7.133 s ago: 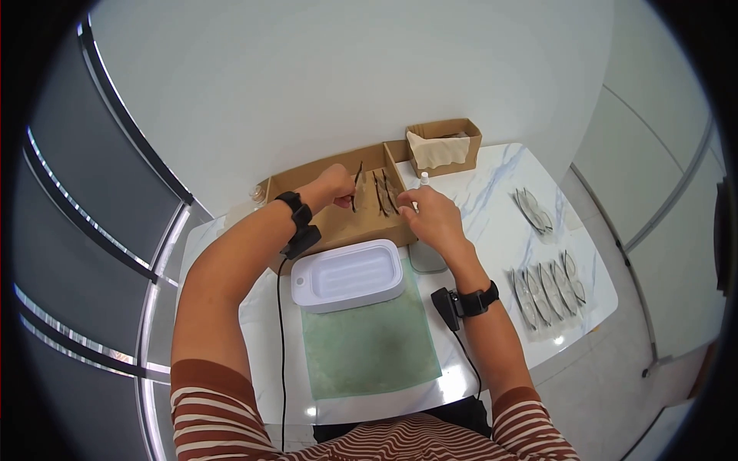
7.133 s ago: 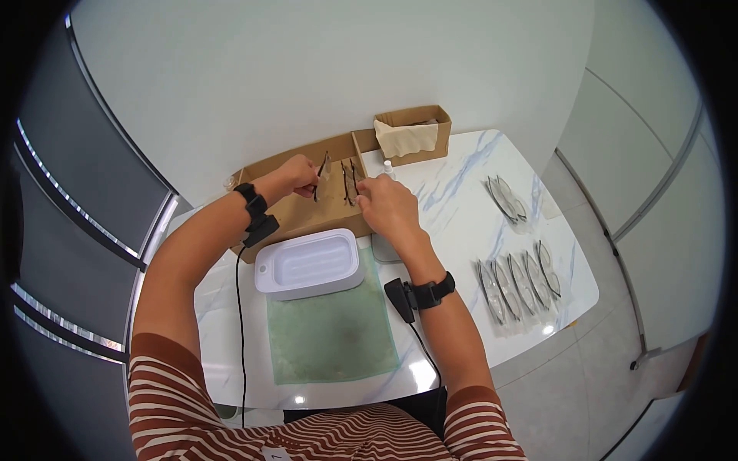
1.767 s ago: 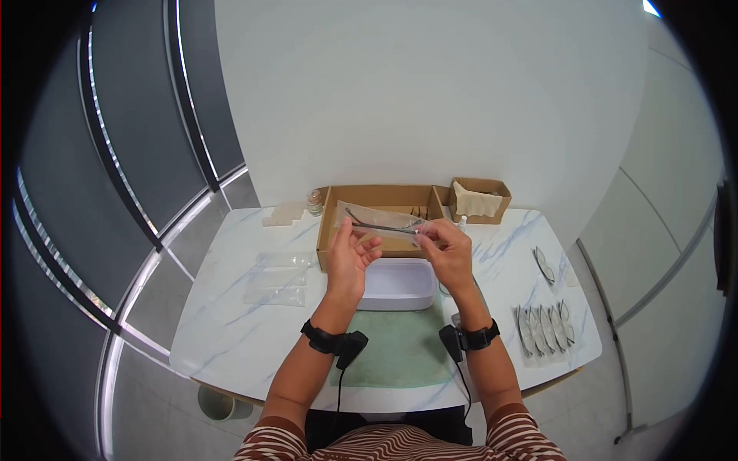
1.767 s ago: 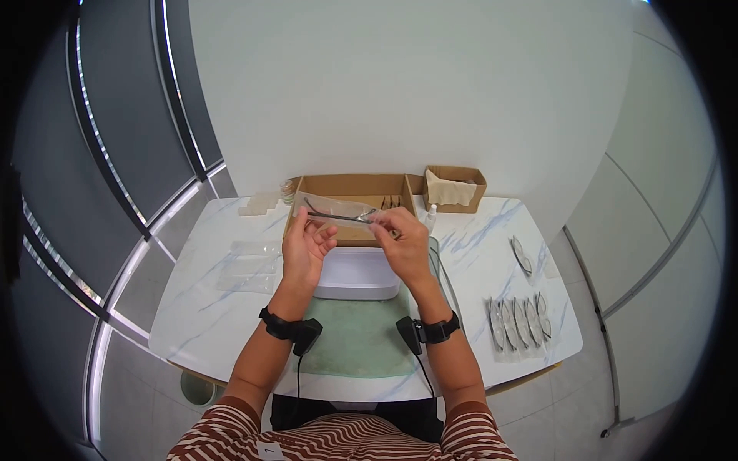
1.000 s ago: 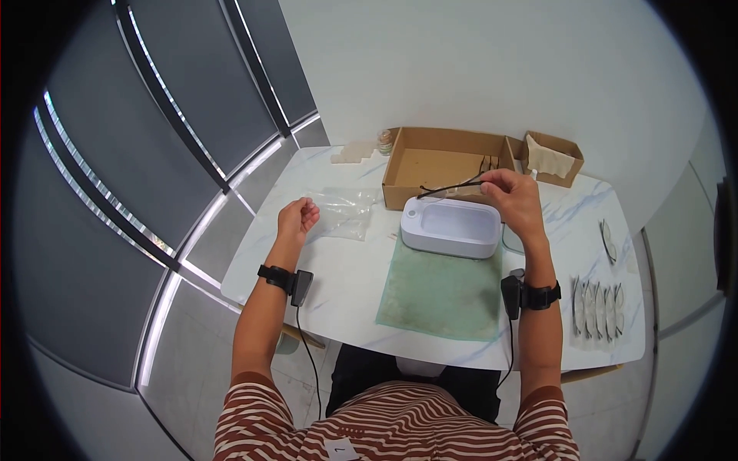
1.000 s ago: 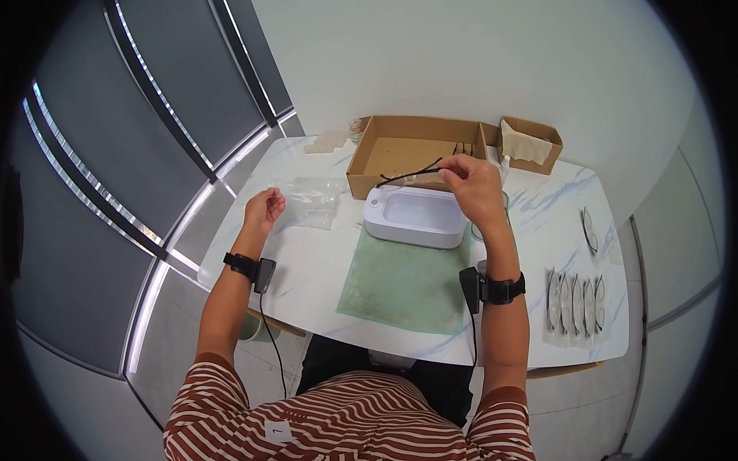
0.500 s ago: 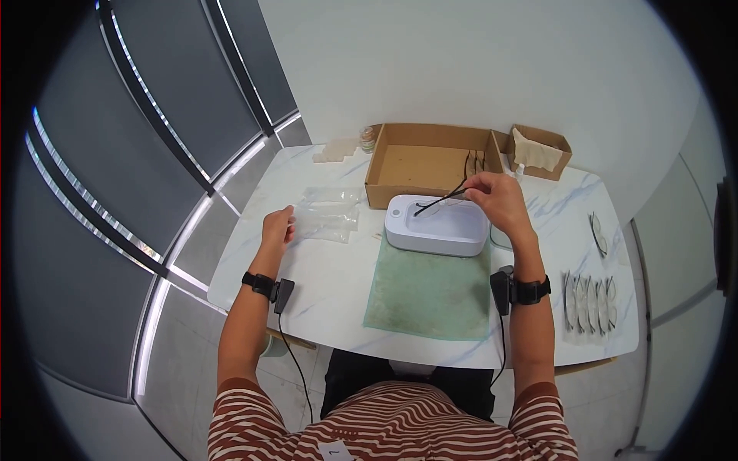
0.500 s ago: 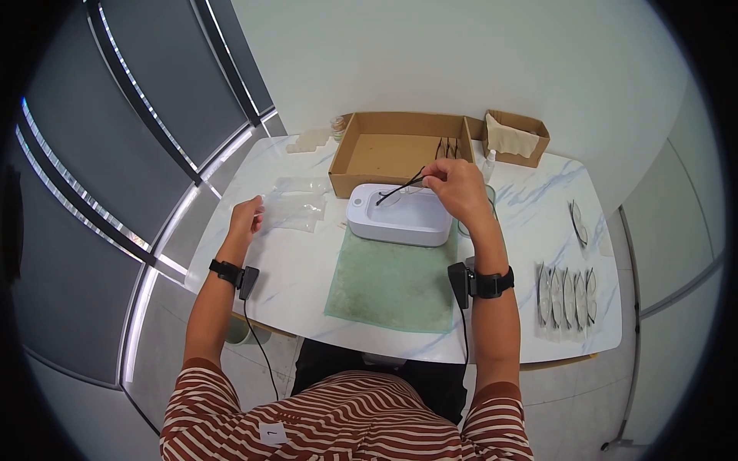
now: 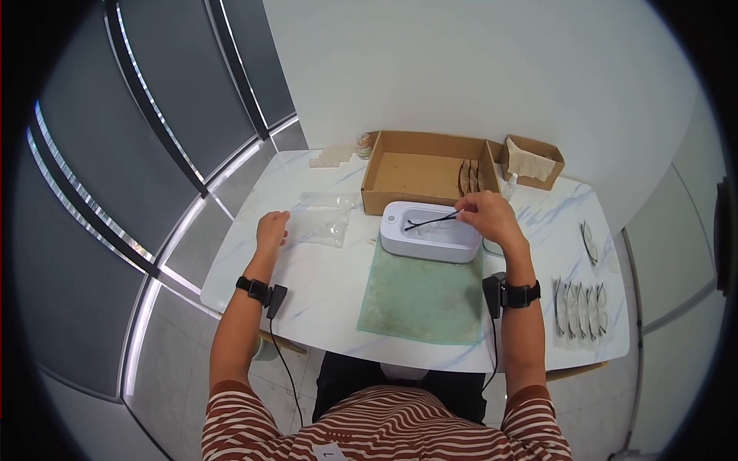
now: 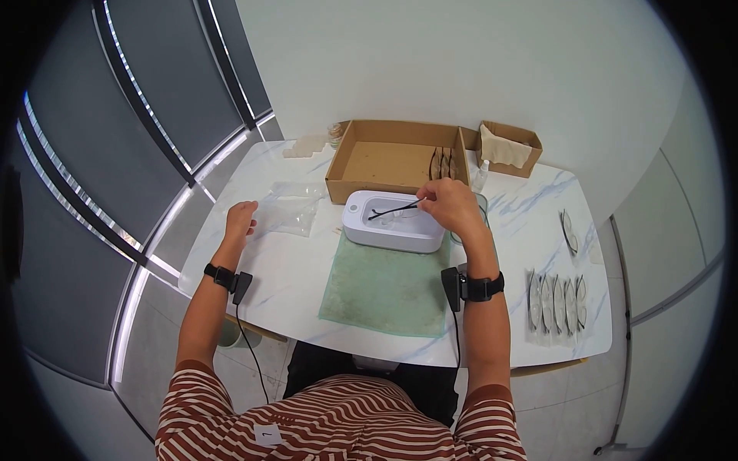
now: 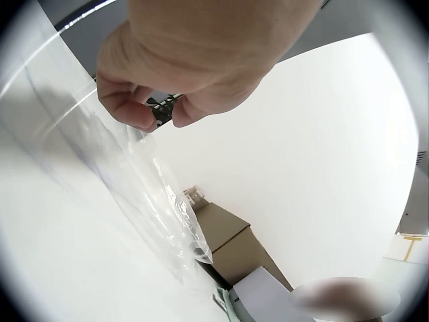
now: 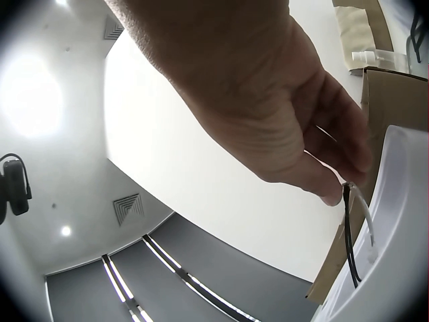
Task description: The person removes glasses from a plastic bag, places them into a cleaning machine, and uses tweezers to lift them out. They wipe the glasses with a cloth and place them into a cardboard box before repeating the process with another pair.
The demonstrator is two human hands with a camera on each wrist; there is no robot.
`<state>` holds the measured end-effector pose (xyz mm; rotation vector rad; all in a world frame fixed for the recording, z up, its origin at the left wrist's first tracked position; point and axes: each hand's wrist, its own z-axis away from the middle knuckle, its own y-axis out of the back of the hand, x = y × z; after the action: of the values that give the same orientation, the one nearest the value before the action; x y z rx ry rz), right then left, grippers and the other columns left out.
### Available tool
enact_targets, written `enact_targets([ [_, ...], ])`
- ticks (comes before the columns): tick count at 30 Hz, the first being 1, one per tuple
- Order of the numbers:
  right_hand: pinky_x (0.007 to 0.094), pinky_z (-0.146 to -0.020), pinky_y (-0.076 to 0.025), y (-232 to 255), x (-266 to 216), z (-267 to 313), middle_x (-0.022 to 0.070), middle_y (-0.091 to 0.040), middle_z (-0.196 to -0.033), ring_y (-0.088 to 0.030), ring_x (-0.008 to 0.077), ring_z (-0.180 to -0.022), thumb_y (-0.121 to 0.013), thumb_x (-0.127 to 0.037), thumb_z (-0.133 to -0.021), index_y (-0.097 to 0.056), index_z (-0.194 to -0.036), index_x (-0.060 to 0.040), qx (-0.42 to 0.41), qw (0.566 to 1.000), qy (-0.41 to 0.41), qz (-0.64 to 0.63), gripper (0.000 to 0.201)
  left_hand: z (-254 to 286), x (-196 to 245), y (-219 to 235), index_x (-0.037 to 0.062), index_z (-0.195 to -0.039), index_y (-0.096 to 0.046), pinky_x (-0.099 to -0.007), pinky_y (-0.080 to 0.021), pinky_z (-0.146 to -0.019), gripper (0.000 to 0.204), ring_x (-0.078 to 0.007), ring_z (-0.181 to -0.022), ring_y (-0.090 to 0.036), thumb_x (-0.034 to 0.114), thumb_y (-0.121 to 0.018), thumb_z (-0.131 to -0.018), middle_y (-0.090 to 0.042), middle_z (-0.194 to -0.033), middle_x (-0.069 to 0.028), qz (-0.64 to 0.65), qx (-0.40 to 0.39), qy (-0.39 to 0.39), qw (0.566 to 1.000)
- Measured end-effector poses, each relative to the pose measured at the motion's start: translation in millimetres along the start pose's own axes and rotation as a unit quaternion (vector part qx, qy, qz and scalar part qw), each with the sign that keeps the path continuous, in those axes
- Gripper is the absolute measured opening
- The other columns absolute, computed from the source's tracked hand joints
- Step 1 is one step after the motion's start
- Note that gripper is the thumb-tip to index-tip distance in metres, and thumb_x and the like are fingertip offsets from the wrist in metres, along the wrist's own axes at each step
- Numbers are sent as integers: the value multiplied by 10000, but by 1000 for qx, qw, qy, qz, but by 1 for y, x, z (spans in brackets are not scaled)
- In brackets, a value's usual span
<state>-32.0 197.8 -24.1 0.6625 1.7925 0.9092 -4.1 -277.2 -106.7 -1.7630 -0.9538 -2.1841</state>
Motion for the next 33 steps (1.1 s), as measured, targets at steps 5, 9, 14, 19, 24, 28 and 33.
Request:
enact_targets([
  [5, 416, -805, -559, 5, -1, 2, 130, -773, -942, -732, 302, -901, -741, -275, -869, -785, -1020, -89, 31, 999, -24, 2, 244, 0, 2, 5, 43, -1175, -705, -285, -467, -573, 409, -150, -725, -632, 355, -697, -912, -677, -941, -38, -47, -18, -4, 999],
  [9, 416, -809, -559, 7, -1, 3, 130, -774, -960, -732, 301, -912, -726, -288, -886, -785, -1037, -83, 56, 998, -23, -20, 262, 0, 2, 7, 12, -1179, -695, -298, -490, -572, 415, -158, -710, -655, 326, -685, -909, -685, -952, -61, -76, 9, -21, 997],
  [14, 406, -803, -559, 9, -2, 3, 127, -774, -957, -732, 296, -908, -714, -283, -893, -783, -1041, -83, 57, 998, -18, -28, 258, -5, -3, 8, 9, -1195, -685, -294, -506, -573, 357, -147, -704, -658, 236, -647, -921, -692, -1020, -69, -79, 67, -87, 991],
  [19, 398, -786, -557, 15, -6, 6, 119, -775, -947, -730, 288, -887, -706, -270, -900, -783, -1037, -89, 83, 996, -10, -35, 240, 20, 23, -16, 56, -1215, -686, -275, -508, -568, 295, -124, -706, -653, 145, -611, -944, -696, -1088, -55, -51, 51, -223, 972],
  [24, 381, -727, -550, 17, -7, 5, 103, -769, -869, -724, 264, -789, -692, -252, -911, -781, -1016, -86, 154, 985, 7, -72, 214, 80, 74, -55, 26, -1202, -692, -283, -530, -658, 307, -146, -736, -657, 102, -675, -904, -718, -1102, -95, -54, -129, -310, 940],
  [28, 365, -693, -541, 23, -11, 8, 101, -758, -832, -714, 252, -737, -686, -239, -916, -780, -991, -80, 191, 974, 3, -123, 199, 107, 90, -77, 53, -1280, -659, -271, -516, -655, 382, -110, -672, -596, 96, -694, -903, -706, -1159, -71, -120, -198, -412, 882],
  [33, 350, -669, -529, 22, -8, 6, 97, -741, -784, -696, 240, -700, -678, -223, -923, -778, -978, -76, 260, 950, 20, -171, 187, 131, 101, -92, 50, -1329, -618, -302, -528, -675, 469, -164, -671, -608, 126, -731, -881, -695, -1220, -77, -171, -255, -426, 851],
])
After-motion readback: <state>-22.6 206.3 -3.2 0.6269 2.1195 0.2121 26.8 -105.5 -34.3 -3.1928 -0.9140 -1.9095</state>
